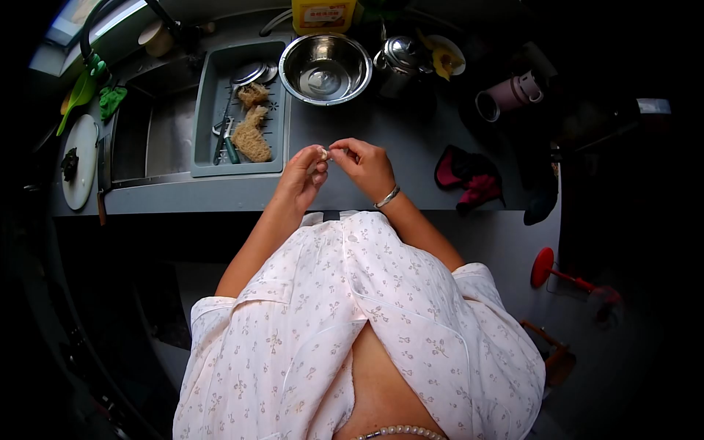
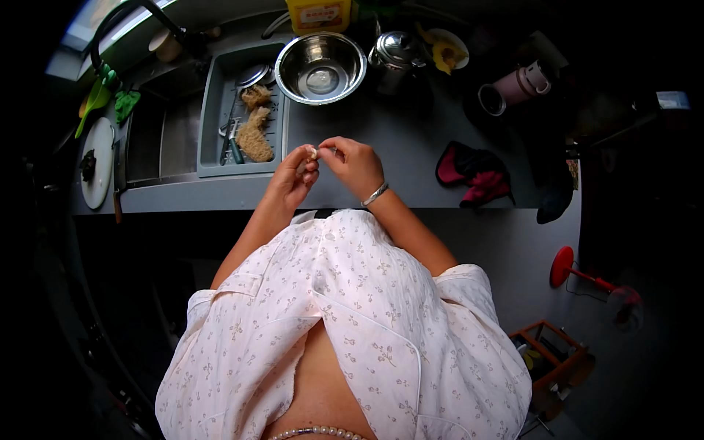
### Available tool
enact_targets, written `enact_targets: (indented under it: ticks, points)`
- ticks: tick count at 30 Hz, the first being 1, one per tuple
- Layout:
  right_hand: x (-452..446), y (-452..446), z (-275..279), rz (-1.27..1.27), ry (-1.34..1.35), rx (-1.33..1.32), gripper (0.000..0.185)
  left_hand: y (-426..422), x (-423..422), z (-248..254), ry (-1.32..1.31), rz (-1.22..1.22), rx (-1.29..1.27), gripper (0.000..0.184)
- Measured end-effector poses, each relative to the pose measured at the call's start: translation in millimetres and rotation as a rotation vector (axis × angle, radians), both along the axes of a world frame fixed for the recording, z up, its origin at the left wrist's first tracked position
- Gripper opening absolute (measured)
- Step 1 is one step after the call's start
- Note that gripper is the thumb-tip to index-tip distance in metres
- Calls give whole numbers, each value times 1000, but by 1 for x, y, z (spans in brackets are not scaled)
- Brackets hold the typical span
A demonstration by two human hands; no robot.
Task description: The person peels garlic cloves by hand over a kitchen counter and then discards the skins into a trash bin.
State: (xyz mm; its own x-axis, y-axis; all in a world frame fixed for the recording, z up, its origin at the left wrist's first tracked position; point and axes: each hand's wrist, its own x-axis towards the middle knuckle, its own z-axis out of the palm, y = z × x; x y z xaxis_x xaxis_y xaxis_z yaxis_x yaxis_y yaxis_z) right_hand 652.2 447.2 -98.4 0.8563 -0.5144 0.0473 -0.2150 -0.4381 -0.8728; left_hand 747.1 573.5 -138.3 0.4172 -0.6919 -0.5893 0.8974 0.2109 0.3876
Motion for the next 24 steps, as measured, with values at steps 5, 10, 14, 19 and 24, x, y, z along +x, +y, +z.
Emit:
enact_targets:
  ticks: [5,10,14,19,24]
  points:
    - [-1,6,3,18,38,-127,15,-2,-3,4,-67,-10,13,12]
    - [1,2,-14,-63,-42,103,15,-1,-6,9,-79,1,0,19]
    - [5,-2,-15,-137,-108,331,19,2,-4,17,-102,-30,-28,24]
    - [8,-9,-18,-184,-120,297,21,4,-4,18,-103,-90,-102,33]
    - [4,-16,-17,-193,-40,129,18,6,-6,19,-107,-48,-76,22]
